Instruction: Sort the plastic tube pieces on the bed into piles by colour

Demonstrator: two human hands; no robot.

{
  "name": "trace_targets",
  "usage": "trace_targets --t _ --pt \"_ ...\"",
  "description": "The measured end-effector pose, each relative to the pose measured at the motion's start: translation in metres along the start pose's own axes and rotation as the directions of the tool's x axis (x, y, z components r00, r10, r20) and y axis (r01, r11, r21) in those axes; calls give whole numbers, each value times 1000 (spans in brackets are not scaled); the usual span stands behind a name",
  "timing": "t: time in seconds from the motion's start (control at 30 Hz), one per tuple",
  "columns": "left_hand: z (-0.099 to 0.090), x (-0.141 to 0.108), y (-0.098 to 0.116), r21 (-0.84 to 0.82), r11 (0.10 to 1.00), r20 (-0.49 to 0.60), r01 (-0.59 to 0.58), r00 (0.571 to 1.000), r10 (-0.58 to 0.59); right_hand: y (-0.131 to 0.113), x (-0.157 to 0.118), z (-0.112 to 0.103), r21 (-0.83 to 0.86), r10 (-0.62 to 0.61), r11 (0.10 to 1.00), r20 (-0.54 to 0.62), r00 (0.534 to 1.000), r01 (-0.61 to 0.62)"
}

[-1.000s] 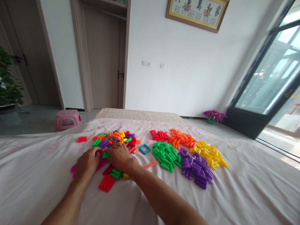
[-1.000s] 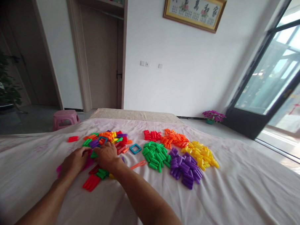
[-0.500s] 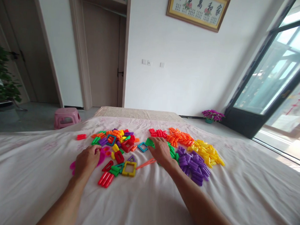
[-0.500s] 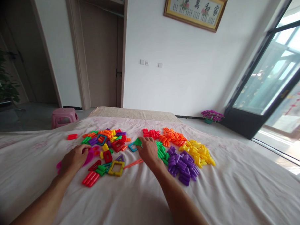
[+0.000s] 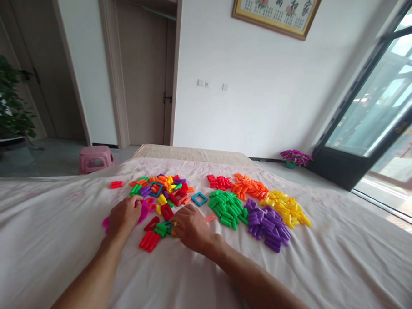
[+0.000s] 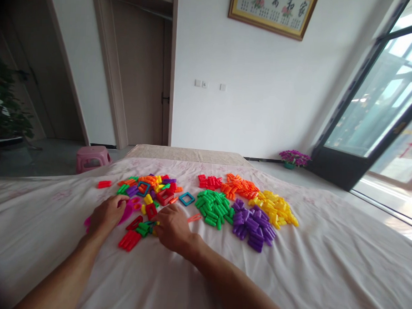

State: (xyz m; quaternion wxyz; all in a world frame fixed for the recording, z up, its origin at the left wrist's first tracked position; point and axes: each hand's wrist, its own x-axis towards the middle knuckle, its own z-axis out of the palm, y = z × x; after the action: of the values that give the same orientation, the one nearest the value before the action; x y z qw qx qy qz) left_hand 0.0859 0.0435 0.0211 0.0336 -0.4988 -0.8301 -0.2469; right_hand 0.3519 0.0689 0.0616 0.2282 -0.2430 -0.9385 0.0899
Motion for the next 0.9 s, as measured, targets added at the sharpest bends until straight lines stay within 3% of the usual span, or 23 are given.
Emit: trace_targets --t 0.1,0.23,0.37,0.53,0.63,0.77,0.83,0.9 --pt "0 1 -1 -3 1000 11 7 1000 -7 -16 6 9 -58 -60 996 49 997 63" --pt "-1 1 -1 -11 1000 20 15 1000 -15 -27 8 17 -139 -47 989 93 995 60" --pt "-2 1 0 -22 1000 27 18 999 -18 -28 4 19 -146 -45 988 62 997 53" --pt "-4 0 2 -35 999 44 18 999 -16 -9 -4 -5 -105 124 986 -78 989 -132" --pt "-5 -1 2 -34 999 49 20 999 -18 17 -12 -30 -121 304 937 -185 934 -329" --pt "-3 -2 0 -33 999 52 23 998 -21 53 -24 -56 -172 480 822 -302 823 -543" --pt "-3 -2 0 -33 999 49 26 998 -25 64 -27 -62 -193 532 765 -348 772 -614" --pt "-3 -2 0 -34 999 49 28 998 -27 64 -28 -62 -188 535 756 -374 758 -627"
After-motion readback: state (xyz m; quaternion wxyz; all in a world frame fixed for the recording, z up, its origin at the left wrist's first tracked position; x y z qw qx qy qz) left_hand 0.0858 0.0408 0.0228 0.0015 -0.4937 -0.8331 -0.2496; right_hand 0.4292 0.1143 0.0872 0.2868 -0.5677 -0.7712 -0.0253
